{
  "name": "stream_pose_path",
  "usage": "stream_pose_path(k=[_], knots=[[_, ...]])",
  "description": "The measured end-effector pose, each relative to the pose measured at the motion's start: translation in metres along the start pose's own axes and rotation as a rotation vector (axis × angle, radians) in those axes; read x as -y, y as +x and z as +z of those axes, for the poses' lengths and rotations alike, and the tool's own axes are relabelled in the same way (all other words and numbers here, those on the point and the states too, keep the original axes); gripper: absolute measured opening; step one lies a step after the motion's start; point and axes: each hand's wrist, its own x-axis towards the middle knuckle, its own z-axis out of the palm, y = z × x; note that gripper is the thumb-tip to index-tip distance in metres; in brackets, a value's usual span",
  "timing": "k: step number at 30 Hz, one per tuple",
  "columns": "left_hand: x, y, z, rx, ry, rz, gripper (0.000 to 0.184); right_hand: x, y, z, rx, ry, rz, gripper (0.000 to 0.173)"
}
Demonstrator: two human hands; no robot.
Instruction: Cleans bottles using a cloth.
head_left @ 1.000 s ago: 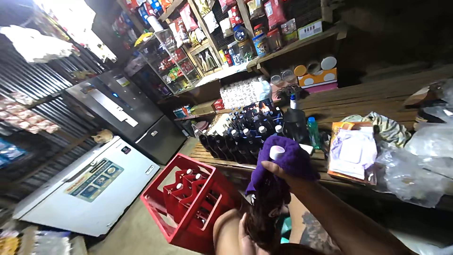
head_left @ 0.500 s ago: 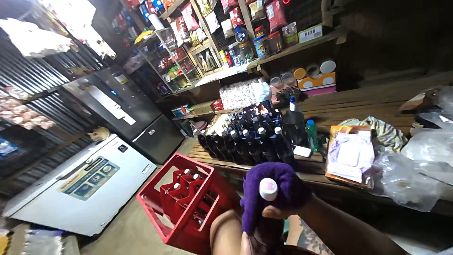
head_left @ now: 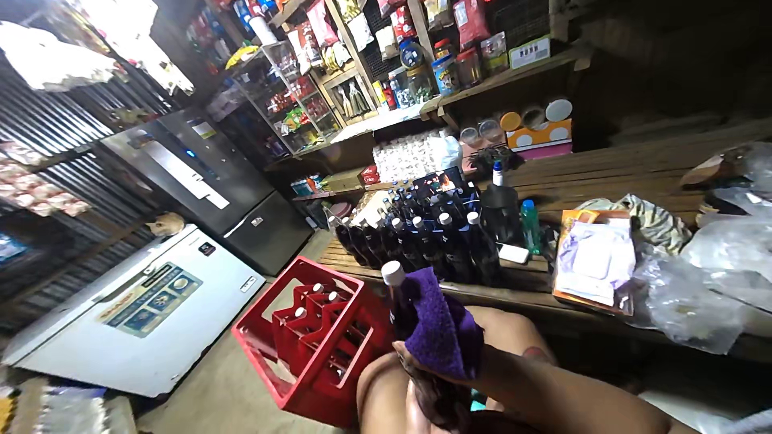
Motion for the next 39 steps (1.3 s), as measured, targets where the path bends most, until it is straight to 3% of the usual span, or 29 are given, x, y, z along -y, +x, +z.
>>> stream_pose_path(k=[3,6,9,16,19,20,21,22,24,26,29,31,32,36,38,39], knots=[[0.001,-0.001,-0.002,-0.007,0.035,0.011,0.072,-0.045,0.011,0.013,-0.197,0.141,-0.222,0.054],[0.005,-0.007,0.011,-0.108,0.06,0.023,0.063,-0.05,0.016,-0.001,-0.348,0.147,-0.205,0.052],[0.002,-0.007,0.014,-0.057,0.044,-0.048,0.056,-0.061,0.015,-0.019,-0.386,0.108,-0.247,0.055],[0.002,-0.004,0.013,-0.079,0.142,0.012,0.057,-0.073,0.018,-0.022,-0.268,0.218,-0.337,0.053],[0.004,-0.021,0.051,-0.338,0.22,0.019,0.054,-0.07,0.021,-0.026,-0.244,0.182,-0.426,0.062],[0.004,-0.024,0.054,-0.351,0.229,0.007,0.056,-0.071,0.022,-0.025,-0.226,0.191,-0.466,0.066],[0.003,-0.022,0.043,-0.267,0.217,-0.009,0.06,-0.073,0.023,-0.023,-0.2,0.218,-0.509,0.066],[0.004,-0.017,0.044,-0.346,0.172,-0.011,0.062,-0.076,0.023,-0.021,-0.147,0.254,-0.547,0.064],[0.003,-0.003,0.008,-0.13,0.105,-0.021,0.068,-0.073,0.02,-0.019,-0.075,0.274,-0.552,0.061],[0.003,0.001,0.001,-0.097,0.084,-0.03,0.067,-0.071,0.018,-0.018,-0.037,0.269,-0.542,0.064],[0.006,-0.006,0.035,-0.373,0.153,-0.04,0.069,-0.078,0.019,-0.013,0.016,0.277,-0.54,0.057],[-0.001,0.004,-0.005,0.039,0.139,-0.091,0.079,-0.081,0.02,-0.012,0.037,0.272,-0.535,0.056],[-0.002,0.006,-0.009,0.097,0.135,-0.091,0.08,-0.079,0.019,-0.013,0.054,0.257,-0.507,0.055],[-0.002,0.003,-0.003,0.057,0.105,-0.08,0.08,-0.081,0.02,-0.009,0.075,0.255,-0.504,0.058],[0.0,0.001,-0.001,-0.012,0.083,-0.051,0.082,-0.082,0.019,-0.007,0.14,0.303,-0.472,0.06],[0.001,0.001,-0.004,0.029,0.068,-0.052,0.082,-0.083,0.017,-0.006,0.204,0.339,-0.439,0.059]])
